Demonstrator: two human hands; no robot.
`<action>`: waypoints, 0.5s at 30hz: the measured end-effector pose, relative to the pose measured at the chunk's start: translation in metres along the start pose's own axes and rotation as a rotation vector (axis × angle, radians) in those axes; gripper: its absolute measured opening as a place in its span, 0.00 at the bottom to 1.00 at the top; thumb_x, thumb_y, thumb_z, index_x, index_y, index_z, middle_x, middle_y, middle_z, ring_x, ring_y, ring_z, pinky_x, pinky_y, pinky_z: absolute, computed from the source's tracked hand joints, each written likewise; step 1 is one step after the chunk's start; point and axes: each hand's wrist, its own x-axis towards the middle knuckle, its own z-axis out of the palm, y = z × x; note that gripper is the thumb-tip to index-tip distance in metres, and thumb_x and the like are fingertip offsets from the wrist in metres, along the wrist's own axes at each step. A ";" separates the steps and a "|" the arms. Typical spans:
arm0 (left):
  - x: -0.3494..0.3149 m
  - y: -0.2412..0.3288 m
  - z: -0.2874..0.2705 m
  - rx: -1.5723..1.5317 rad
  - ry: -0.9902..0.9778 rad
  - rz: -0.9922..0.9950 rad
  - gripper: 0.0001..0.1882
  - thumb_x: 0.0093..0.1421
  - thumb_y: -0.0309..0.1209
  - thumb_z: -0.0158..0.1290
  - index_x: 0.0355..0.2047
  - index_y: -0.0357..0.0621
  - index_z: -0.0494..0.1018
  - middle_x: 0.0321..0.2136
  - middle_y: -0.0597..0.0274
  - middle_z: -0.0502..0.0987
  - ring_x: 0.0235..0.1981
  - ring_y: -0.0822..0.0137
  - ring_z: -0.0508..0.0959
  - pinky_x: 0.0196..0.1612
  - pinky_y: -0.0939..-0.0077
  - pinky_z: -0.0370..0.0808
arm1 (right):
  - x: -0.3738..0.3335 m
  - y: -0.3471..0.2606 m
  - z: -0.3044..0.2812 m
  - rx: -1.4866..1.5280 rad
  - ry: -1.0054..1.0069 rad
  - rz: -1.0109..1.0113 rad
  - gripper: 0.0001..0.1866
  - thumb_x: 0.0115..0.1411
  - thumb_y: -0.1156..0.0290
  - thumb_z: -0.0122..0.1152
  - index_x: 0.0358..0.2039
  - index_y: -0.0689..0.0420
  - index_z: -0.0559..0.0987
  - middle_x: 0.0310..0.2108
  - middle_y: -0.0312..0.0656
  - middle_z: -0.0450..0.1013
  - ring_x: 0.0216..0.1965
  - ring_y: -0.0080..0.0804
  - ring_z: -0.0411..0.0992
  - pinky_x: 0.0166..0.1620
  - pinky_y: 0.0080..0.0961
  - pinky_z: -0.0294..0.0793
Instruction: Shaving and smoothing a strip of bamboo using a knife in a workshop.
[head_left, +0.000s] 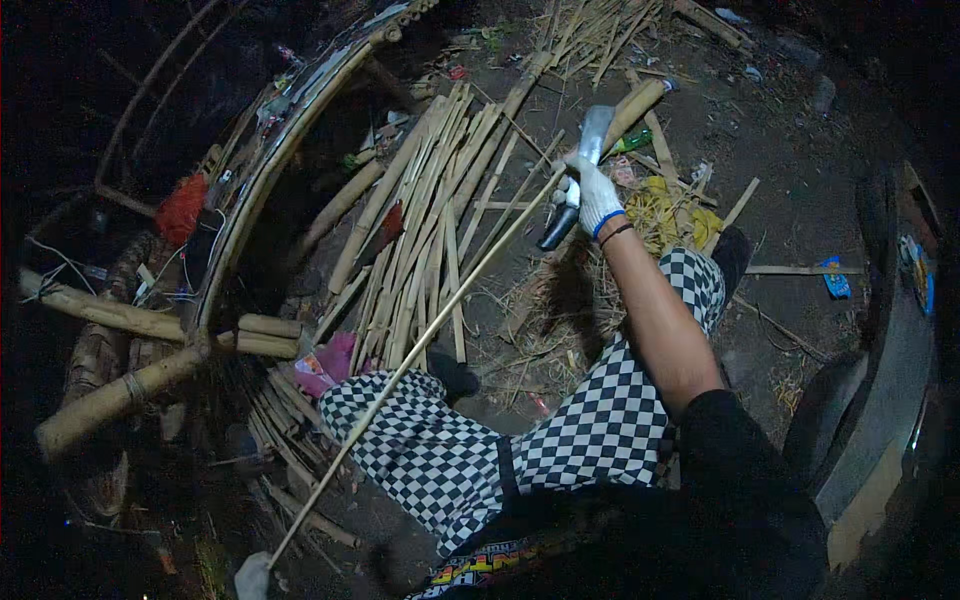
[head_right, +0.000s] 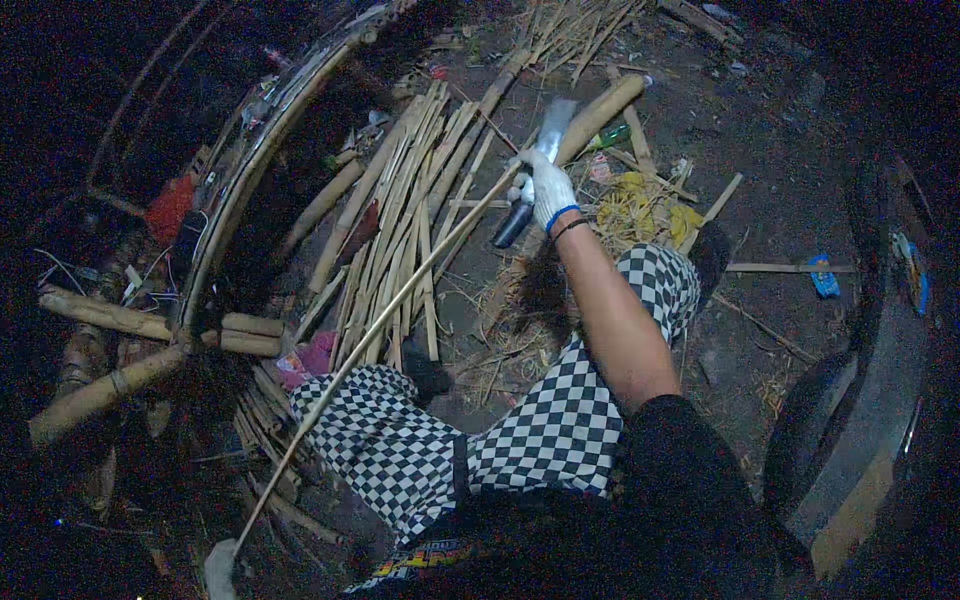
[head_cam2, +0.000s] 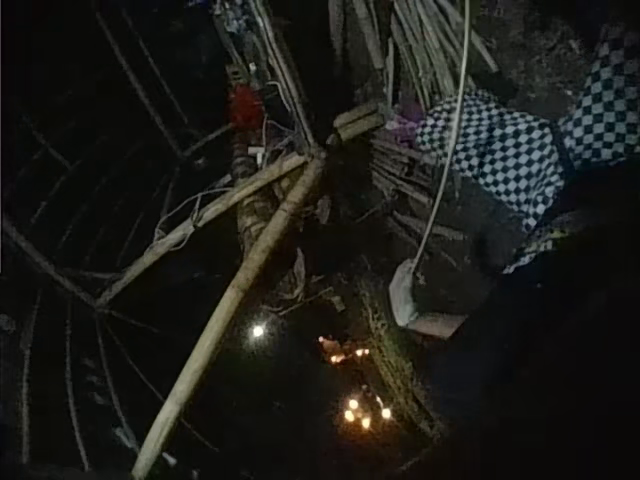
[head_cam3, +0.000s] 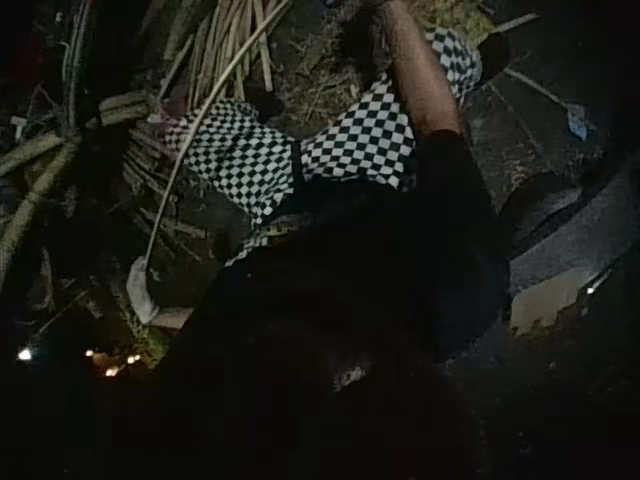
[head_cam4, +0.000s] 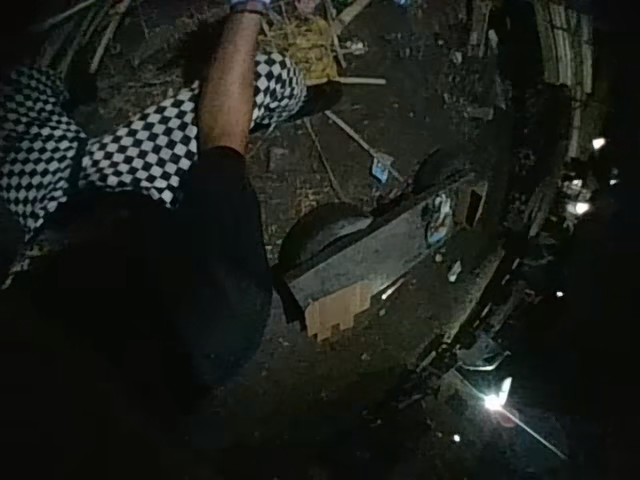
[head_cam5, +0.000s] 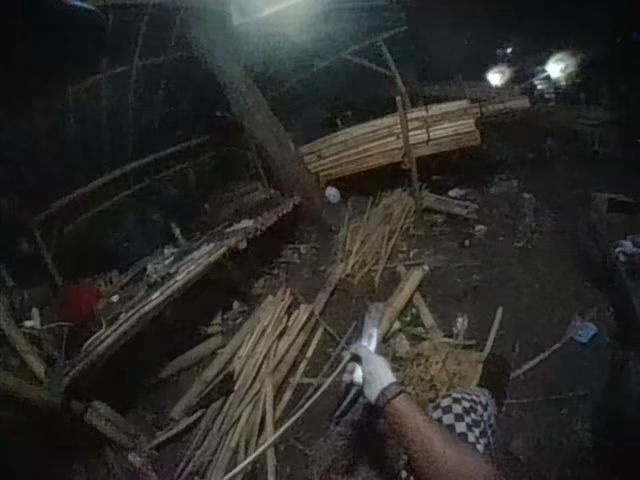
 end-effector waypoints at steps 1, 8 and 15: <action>0.003 0.009 0.005 0.025 -0.039 -0.023 0.24 0.65 0.44 0.40 0.51 0.37 0.68 0.49 0.53 0.68 0.49 0.57 0.68 0.53 0.64 0.63 | 0.001 -0.002 0.000 -0.004 -0.013 -0.015 0.11 0.55 0.65 0.61 0.33 0.59 0.74 0.18 0.39 0.68 0.14 0.30 0.67 0.17 0.28 0.72; 0.024 0.053 0.047 0.068 -0.268 -0.037 0.16 0.61 0.39 0.44 0.38 0.37 0.71 0.31 0.58 0.69 0.30 0.64 0.68 0.35 0.69 0.63 | 0.002 -0.011 -0.002 0.001 -0.069 -0.030 0.09 0.61 0.65 0.55 0.31 0.57 0.73 0.18 0.36 0.68 0.14 0.30 0.67 0.18 0.27 0.71; 0.083 0.093 0.138 -0.029 -0.429 0.072 0.13 0.57 0.35 0.48 0.24 0.37 0.74 0.13 0.64 0.70 0.12 0.71 0.68 0.17 0.74 0.64 | -0.013 0.008 -0.002 -0.602 -0.136 -0.030 0.17 0.64 0.55 0.53 0.30 0.58 0.72 0.18 0.35 0.68 0.14 0.26 0.66 0.19 0.25 0.68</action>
